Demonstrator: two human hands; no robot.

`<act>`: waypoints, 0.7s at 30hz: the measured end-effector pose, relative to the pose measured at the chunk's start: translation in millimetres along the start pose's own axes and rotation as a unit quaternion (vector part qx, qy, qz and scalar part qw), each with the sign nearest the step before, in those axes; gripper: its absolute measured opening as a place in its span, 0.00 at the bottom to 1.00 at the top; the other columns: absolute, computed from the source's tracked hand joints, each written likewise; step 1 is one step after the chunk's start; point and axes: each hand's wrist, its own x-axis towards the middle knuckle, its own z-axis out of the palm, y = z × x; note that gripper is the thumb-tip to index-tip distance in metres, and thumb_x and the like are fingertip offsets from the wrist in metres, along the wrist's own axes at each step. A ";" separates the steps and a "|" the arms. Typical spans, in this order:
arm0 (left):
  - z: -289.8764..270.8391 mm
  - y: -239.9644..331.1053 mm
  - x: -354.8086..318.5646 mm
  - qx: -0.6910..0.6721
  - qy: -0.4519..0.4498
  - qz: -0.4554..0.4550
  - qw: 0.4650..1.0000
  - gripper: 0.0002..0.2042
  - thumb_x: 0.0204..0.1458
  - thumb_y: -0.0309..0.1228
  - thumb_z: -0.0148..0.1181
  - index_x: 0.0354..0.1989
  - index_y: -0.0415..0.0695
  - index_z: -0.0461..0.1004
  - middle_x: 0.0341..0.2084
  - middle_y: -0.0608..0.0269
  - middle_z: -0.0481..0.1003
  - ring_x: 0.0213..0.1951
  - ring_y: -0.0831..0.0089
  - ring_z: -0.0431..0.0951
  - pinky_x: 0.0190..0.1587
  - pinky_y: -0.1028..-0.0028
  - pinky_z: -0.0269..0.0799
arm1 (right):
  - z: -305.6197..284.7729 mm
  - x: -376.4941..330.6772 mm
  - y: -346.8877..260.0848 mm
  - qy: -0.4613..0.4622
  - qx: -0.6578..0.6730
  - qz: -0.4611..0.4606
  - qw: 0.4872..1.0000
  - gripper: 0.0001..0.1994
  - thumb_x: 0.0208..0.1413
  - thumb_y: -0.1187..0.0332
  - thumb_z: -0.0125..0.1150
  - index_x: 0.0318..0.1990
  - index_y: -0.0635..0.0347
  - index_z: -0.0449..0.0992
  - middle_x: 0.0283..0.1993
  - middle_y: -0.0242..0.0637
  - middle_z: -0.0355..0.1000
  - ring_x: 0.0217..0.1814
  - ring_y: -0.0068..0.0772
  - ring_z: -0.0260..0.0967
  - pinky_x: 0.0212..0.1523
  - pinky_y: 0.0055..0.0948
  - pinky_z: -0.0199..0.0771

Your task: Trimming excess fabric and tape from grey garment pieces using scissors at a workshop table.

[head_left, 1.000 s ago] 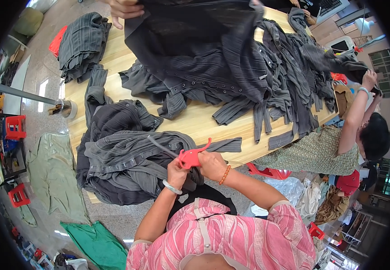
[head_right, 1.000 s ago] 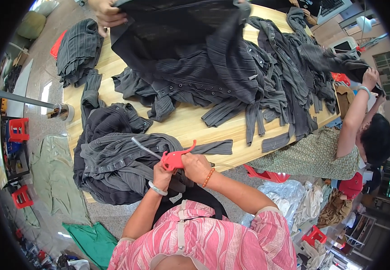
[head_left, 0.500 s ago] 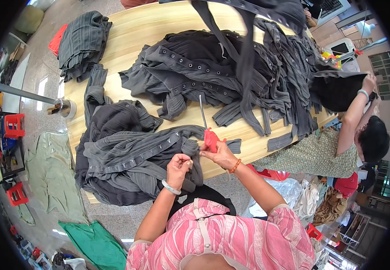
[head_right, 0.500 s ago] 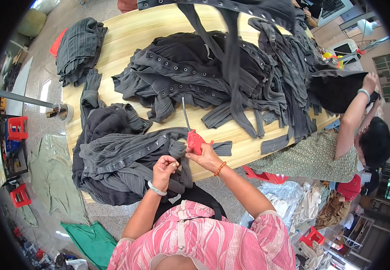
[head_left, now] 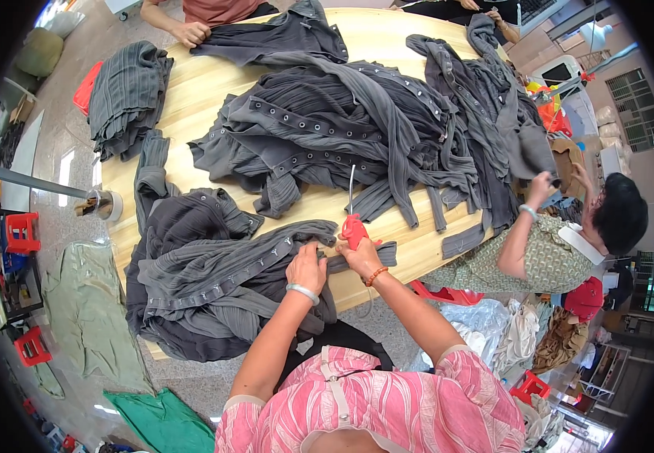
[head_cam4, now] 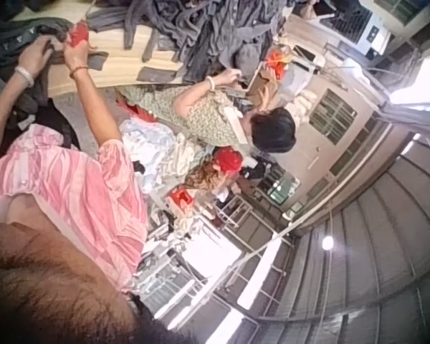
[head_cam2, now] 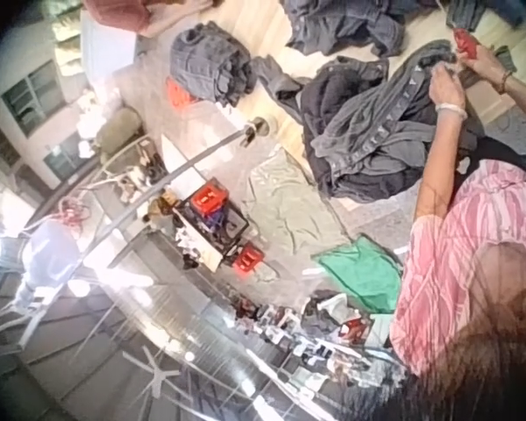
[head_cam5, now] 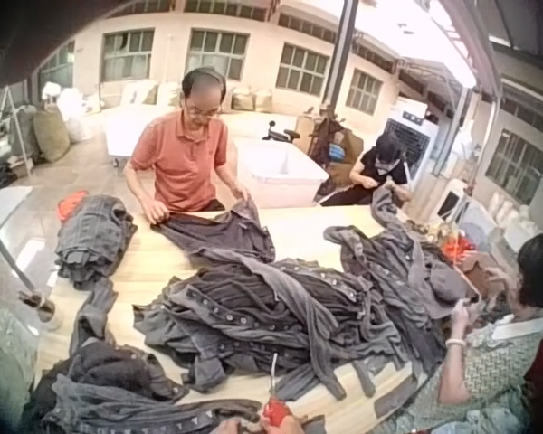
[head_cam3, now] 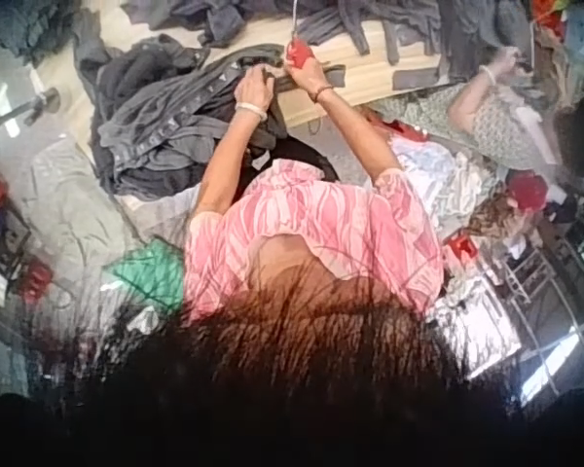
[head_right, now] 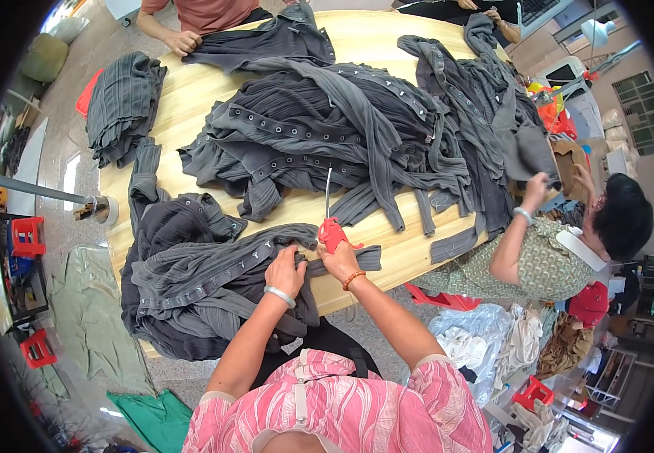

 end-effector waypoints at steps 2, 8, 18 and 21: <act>1.3 -3.9 -0.3 0.052 -0.043 0.024 0.997 0.15 0.45 0.30 0.63 0.42 0.43 0.72 0.39 0.53 0.73 0.41 0.52 0.75 0.41 0.59 0.71 | 2.0 12.9 16.6 0.060 -0.087 -0.056 0.993 0.17 0.47 0.58 0.64 0.40 0.61 0.76 0.32 0.53 0.74 0.37 0.57 0.73 0.39 0.43 0.72; 6.0 -14.5 -19.4 0.039 -0.023 0.083 0.996 0.11 0.44 0.30 0.64 0.36 0.44 0.74 0.35 0.56 0.72 0.39 0.55 0.74 0.42 0.61 0.70 | 14.7 24.8 10.4 -0.031 -0.107 -0.011 0.994 0.13 0.47 0.60 0.66 0.30 0.62 0.76 0.26 0.40 0.74 0.28 0.31 0.72 0.32 0.31 0.70; 12.9 -0.9 -16.3 0.126 -0.023 -0.034 0.991 0.11 0.44 0.38 0.64 0.32 0.45 0.77 0.31 0.59 0.76 0.38 0.58 0.74 0.41 0.61 0.66 | -5.7 11.9 2.6 -0.157 0.182 0.070 0.968 0.08 0.56 0.64 0.59 0.32 0.59 0.71 0.29 0.33 0.76 0.13 0.12 0.53 0.13 0.19 0.53; 20.2 -2.5 -13.9 0.162 -0.060 -0.056 0.983 0.08 0.45 0.37 0.64 0.29 0.46 0.77 0.32 0.62 0.76 0.39 0.59 0.73 0.42 0.61 0.64 | -11.5 9.9 8.0 -0.177 0.239 0.064 0.953 0.09 0.56 0.63 0.59 0.33 0.58 0.70 0.29 0.32 0.76 0.13 0.13 0.54 0.14 0.19 0.54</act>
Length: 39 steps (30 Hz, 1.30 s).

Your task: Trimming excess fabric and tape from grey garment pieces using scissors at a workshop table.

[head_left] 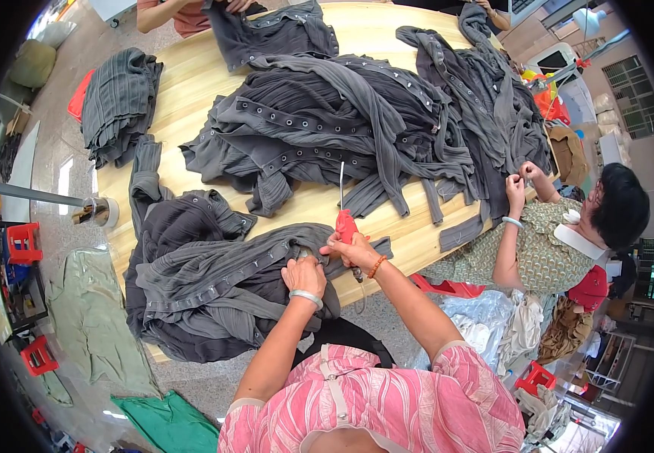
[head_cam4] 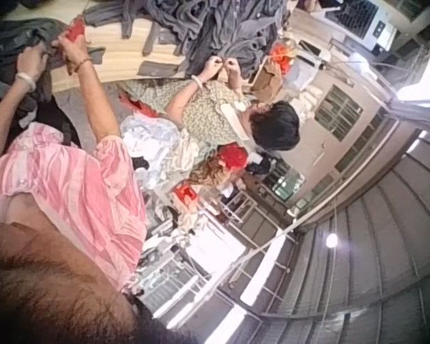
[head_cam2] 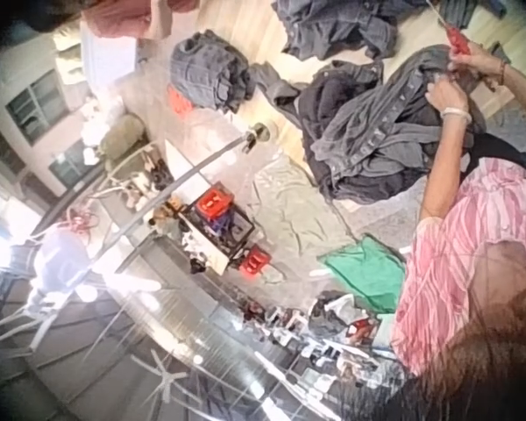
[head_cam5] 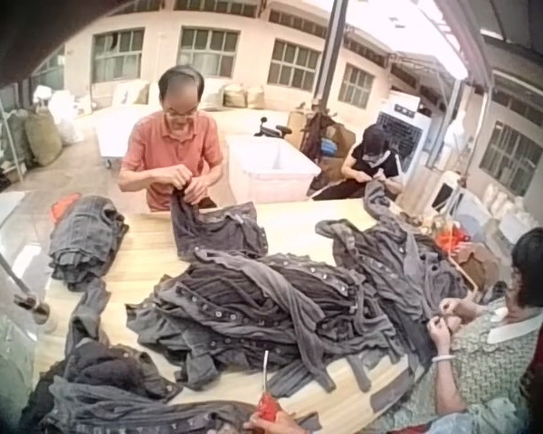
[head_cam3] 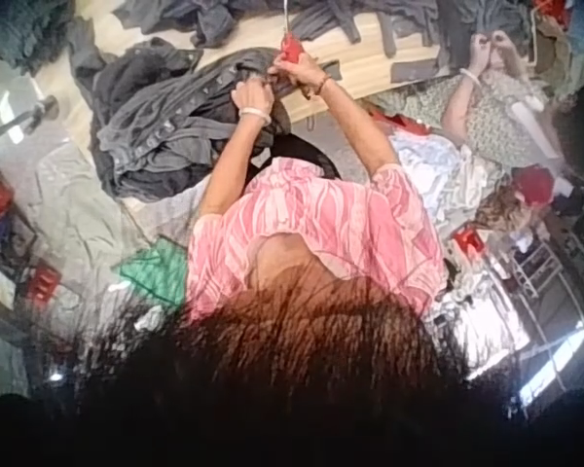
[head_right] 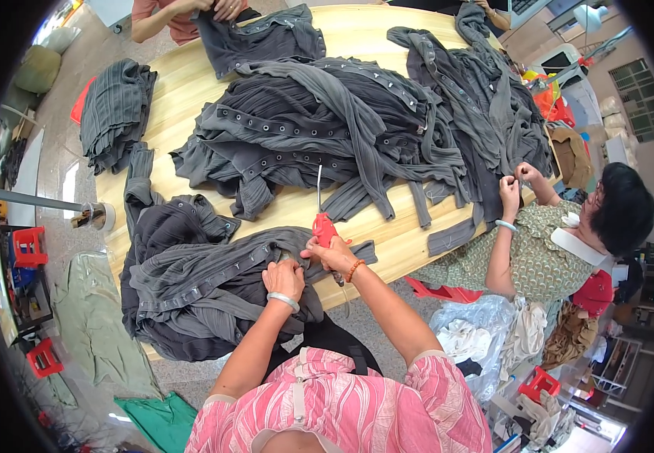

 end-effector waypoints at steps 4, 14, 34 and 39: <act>3.9 -5.2 -7.6 -0.058 0.039 0.018 0.997 0.06 0.45 0.34 0.63 0.28 0.47 0.78 0.31 0.62 0.76 0.38 0.60 0.72 0.42 0.61 0.63 | -12.8 -7.7 3.1 0.009 -0.057 0.013 0.998 0.10 0.57 0.61 0.59 0.37 0.58 0.70 0.33 0.36 0.78 0.14 0.13 0.55 0.14 0.18 0.55; 3.1 -30.1 -12.8 -0.401 -0.032 0.051 0.914 0.05 0.48 0.28 0.62 0.28 0.40 0.78 0.23 0.64 0.77 0.27 0.76 0.71 0.38 0.74 0.67 | 7.3 -29.2 -14.6 -0.096 -0.066 0.069 0.991 0.18 0.51 0.49 0.65 0.29 0.53 0.67 0.15 0.24 0.59 0.13 0.15 0.53 0.15 0.18 0.48; 8.5 -21.7 -24.6 -0.339 0.026 0.018 0.940 0.07 0.51 0.27 0.60 0.29 0.35 0.77 0.17 0.64 0.75 0.21 0.83 0.72 0.26 0.78 0.68 | 38.4 2.5 18.2 0.220 -0.413 -0.162 0.869 0.10 0.48 0.66 0.58 0.32 0.67 0.73 0.30 0.56 0.73 0.37 0.59 0.72 0.39 0.49 0.71; 6.0 -21.3 -25.4 -0.348 0.027 0.000 0.937 0.07 0.50 0.27 0.59 0.27 0.35 0.76 0.14 0.66 0.72 0.19 0.83 0.68 0.24 0.78 0.66 | 47.7 1.5 14.8 0.258 -0.445 -0.154 0.844 0.10 0.46 0.67 0.59 0.28 0.66 0.72 0.28 0.56 0.73 0.34 0.58 0.72 0.38 0.50 0.71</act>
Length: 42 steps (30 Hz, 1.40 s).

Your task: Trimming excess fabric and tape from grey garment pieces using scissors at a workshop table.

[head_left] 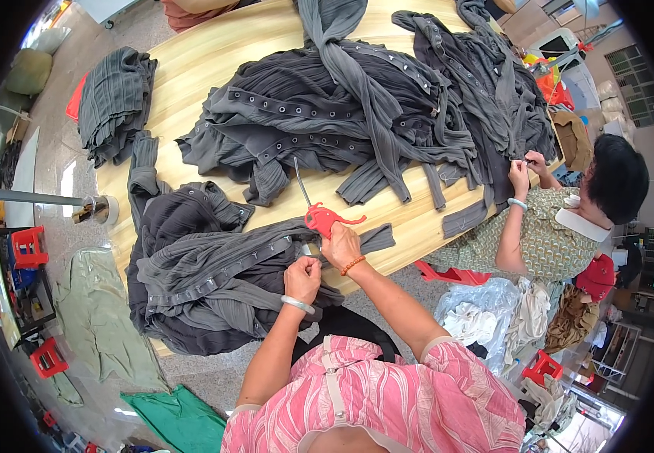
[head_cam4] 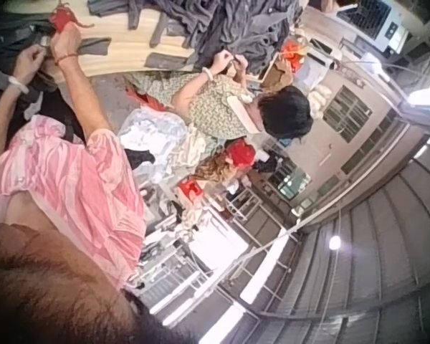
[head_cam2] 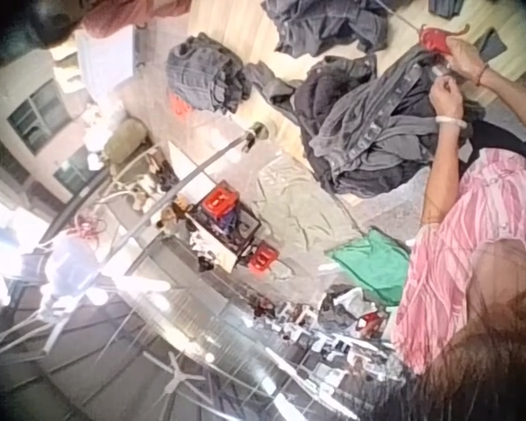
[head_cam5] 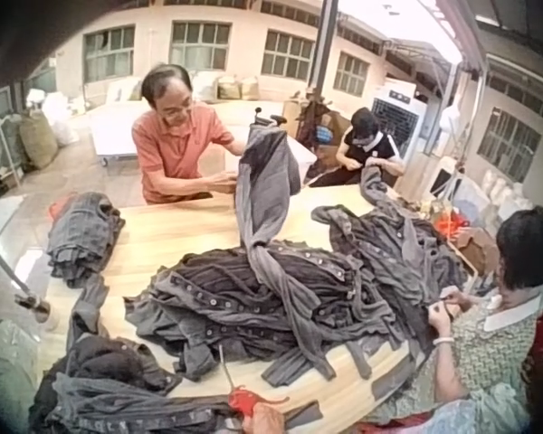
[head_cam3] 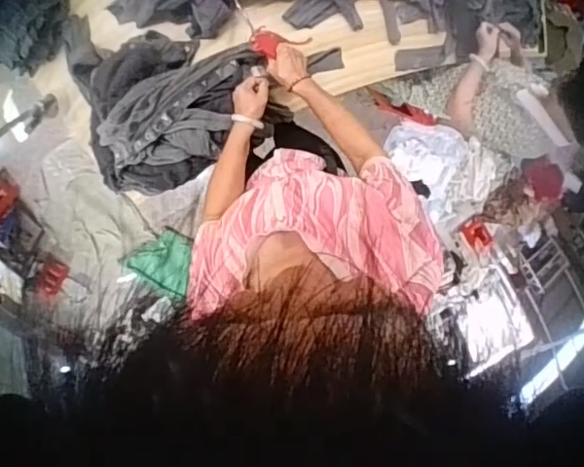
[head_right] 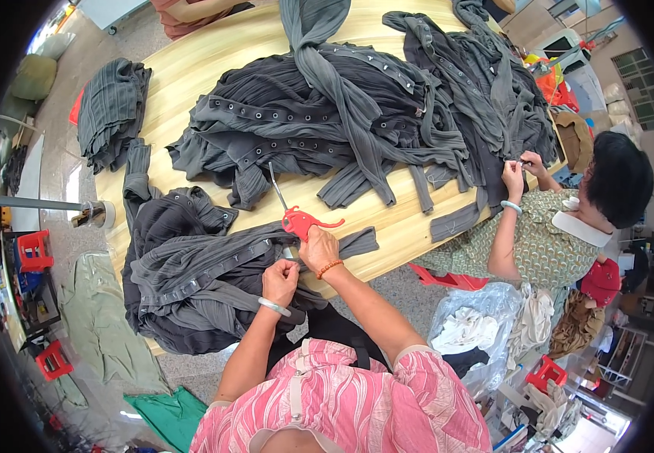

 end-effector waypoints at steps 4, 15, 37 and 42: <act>0.1 6.3 -1.5 -0.005 0.004 -0.013 1.000 0.07 0.50 0.27 0.59 0.25 0.36 0.75 0.13 0.67 0.70 0.18 0.84 0.66 0.22 0.77 0.64 | -0.5 0.5 -4.2 0.008 -0.024 -0.010 1.000 0.08 0.45 0.68 0.59 0.27 0.64 0.72 0.28 0.55 0.73 0.34 0.58 0.72 0.37 0.50 0.72; -17.3 14.8 -42.6 0.099 -0.081 0.093 0.987 0.16 0.49 0.35 0.63 0.42 0.36 0.75 0.32 0.57 0.76 0.29 0.74 0.74 0.33 0.76 0.68 | -93.9 72.1 57.2 -0.104 0.107 0.000 0.989 0.12 0.44 0.64 0.68 0.28 0.63 0.74 0.23 0.31 0.69 0.27 0.22 0.64 0.31 0.29 0.66; -71.8 23.3 16.1 -0.583 0.090 -0.095 0.802 0.03 0.58 0.26 0.51 0.38 0.43 0.66 0.36 0.52 0.77 0.38 0.60 0.80 0.38 0.66 0.80 | -150.4 4.7 28.8 -0.326 0.332 0.141 0.874 0.08 0.52 0.69 0.63 0.39 0.58 0.75 0.23 0.20 0.64 0.16 0.10 0.52 0.17 0.15 0.50; -89.5 30.1 -6.4 -0.094 0.220 0.087 0.967 0.01 0.54 0.21 0.53 0.32 0.40 0.69 0.35 0.57 0.75 0.34 0.69 0.75 0.36 0.75 0.72 | -106.9 -26.5 53.3 -0.355 0.163 0.093 0.916 0.08 0.55 0.66 0.59 0.36 0.61 0.75 0.25 0.34 0.71 0.32 0.30 0.73 0.32 0.32 0.75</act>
